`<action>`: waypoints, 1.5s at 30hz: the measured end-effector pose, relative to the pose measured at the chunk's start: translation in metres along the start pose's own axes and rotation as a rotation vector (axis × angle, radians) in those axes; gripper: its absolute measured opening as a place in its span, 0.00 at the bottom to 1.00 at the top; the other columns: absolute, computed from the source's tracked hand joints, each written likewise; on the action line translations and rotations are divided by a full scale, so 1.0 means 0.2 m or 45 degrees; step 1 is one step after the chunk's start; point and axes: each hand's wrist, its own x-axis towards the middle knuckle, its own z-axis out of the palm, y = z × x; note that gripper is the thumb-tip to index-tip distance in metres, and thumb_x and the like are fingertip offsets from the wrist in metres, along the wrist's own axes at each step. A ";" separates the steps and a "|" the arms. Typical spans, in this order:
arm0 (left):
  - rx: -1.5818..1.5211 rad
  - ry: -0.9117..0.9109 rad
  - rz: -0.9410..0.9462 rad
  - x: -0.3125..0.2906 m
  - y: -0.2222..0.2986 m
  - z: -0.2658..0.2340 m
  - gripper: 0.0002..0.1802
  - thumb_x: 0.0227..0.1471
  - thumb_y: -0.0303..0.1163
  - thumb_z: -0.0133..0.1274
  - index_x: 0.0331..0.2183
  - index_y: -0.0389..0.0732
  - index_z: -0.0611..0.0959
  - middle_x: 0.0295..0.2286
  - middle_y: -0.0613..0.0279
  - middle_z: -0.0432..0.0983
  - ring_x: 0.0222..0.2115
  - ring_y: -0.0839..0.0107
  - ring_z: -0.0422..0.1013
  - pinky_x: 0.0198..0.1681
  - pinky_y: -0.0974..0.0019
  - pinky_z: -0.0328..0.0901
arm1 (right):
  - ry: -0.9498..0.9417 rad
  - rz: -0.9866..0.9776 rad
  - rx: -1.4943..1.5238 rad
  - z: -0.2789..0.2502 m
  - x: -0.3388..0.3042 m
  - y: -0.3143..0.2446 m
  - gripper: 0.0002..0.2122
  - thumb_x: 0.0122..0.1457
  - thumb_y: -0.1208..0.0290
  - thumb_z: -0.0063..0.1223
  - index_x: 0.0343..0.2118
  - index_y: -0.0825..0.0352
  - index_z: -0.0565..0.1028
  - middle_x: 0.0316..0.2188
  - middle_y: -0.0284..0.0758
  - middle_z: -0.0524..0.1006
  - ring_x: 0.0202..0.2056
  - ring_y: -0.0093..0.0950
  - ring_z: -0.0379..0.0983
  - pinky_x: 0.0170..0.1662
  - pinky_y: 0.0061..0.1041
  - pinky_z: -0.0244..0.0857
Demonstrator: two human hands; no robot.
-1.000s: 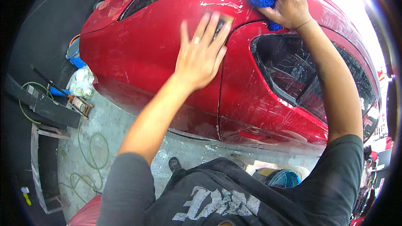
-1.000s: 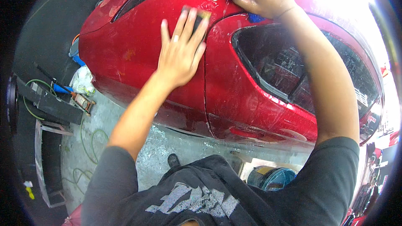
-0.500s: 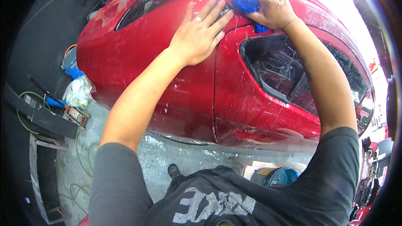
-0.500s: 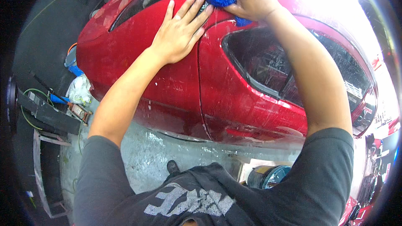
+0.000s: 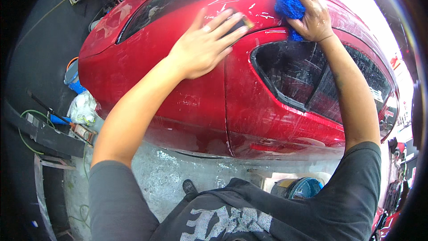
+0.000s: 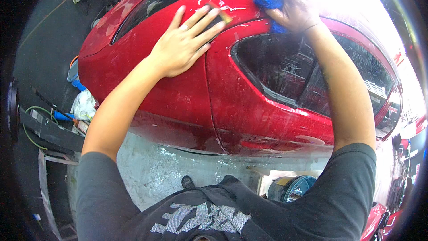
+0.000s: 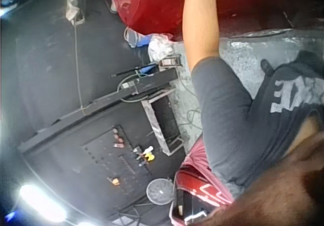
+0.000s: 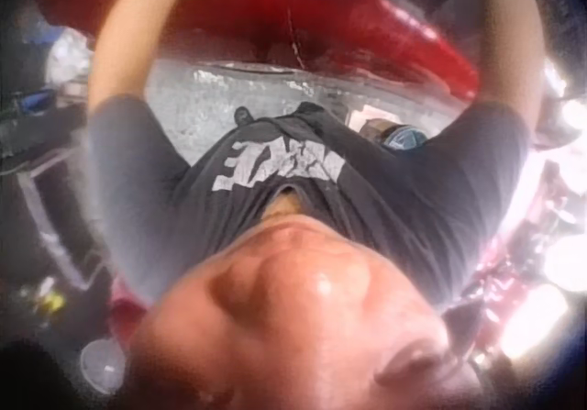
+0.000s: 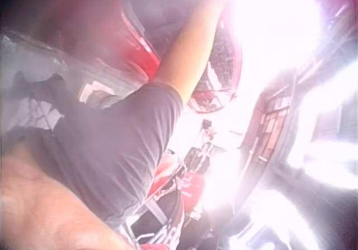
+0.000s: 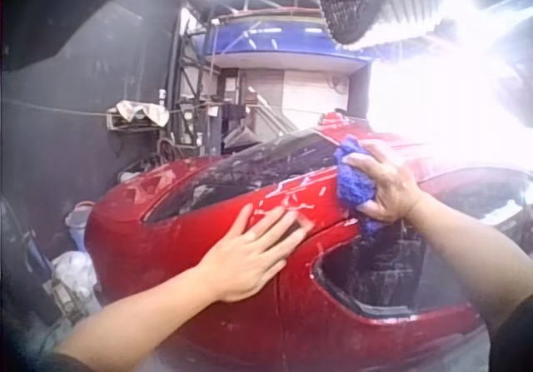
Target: The person uses a blue cloth and a sanding block to rub and polish the rear quarter panel and trunk area of a red car. They repeatedly wipe the surface with the cloth and sand the paint with the block, moving along the side and rear of the vehicle.
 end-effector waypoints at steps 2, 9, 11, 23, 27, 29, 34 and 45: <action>-0.031 -0.115 -0.050 -0.25 0.00 0.00 0.39 0.68 0.41 0.53 0.75 0.53 0.63 0.77 0.56 0.51 0.78 0.56 0.44 0.77 0.31 0.35 | -0.005 0.029 0.004 0.00 -0.01 -0.02 0.36 0.50 0.59 0.70 0.66 0.50 0.75 0.63 0.50 0.74 0.62 0.55 0.74 0.64 0.49 0.70; 0.014 0.111 0.037 0.19 -0.02 -0.02 0.34 0.72 0.41 0.48 0.75 0.54 0.65 0.76 0.58 0.51 0.78 0.59 0.45 0.77 0.33 0.38 | 0.052 0.005 -0.006 0.00 0.04 -0.03 0.35 0.51 0.60 0.69 0.66 0.52 0.75 0.62 0.50 0.75 0.61 0.55 0.74 0.64 0.49 0.70; -0.002 0.150 0.021 0.22 -0.02 -0.01 0.34 0.72 0.40 0.49 0.75 0.53 0.65 0.77 0.57 0.50 0.78 0.58 0.45 0.77 0.35 0.39 | 0.059 -0.009 0.017 0.01 0.03 -0.02 0.35 0.50 0.61 0.68 0.66 0.52 0.75 0.62 0.50 0.75 0.62 0.55 0.74 0.65 0.49 0.69; -0.062 0.231 -0.490 -0.06 0.05 0.01 0.35 0.72 0.40 0.48 0.75 0.46 0.63 0.75 0.46 0.51 0.76 0.44 0.48 0.75 0.31 0.43 | 0.050 0.028 0.050 0.00 0.03 -0.03 0.36 0.48 0.60 0.67 0.65 0.53 0.74 0.62 0.50 0.75 0.60 0.54 0.75 0.63 0.51 0.70; -0.211 0.237 -0.642 -0.35 0.41 0.19 0.39 0.69 0.39 0.51 0.75 0.43 0.60 0.76 0.42 0.49 0.76 0.42 0.45 0.75 0.28 0.42 | 0.050 0.037 0.021 0.00 0.01 -0.02 0.36 0.48 0.60 0.66 0.65 0.53 0.74 0.61 0.49 0.75 0.60 0.54 0.75 0.63 0.51 0.70; -0.244 0.199 -0.650 -0.45 0.49 0.26 0.40 0.69 0.38 0.52 0.76 0.43 0.60 0.76 0.42 0.48 0.77 0.42 0.44 0.74 0.26 0.40 | 0.045 0.043 0.011 0.00 0.00 -0.02 0.36 0.48 0.60 0.66 0.65 0.53 0.73 0.61 0.49 0.75 0.60 0.54 0.75 0.63 0.50 0.70; -0.138 0.264 -0.580 0.00 0.15 0.01 0.38 0.71 0.38 0.48 0.76 0.45 0.59 0.76 0.44 0.48 0.77 0.42 0.44 0.75 0.30 0.41 | 0.078 0.055 0.050 0.00 0.05 -0.04 0.36 0.47 0.60 0.67 0.65 0.52 0.74 0.60 0.49 0.76 0.59 0.54 0.75 0.63 0.51 0.70; -0.252 0.167 -0.673 -0.26 0.47 0.14 0.38 0.70 0.39 0.49 0.76 0.44 0.60 0.77 0.43 0.45 0.77 0.42 0.42 0.74 0.25 0.37 | 0.042 0.059 0.020 -0.01 0.00 -0.03 0.36 0.48 0.60 0.68 0.65 0.53 0.73 0.60 0.47 0.76 0.60 0.52 0.74 0.64 0.50 0.69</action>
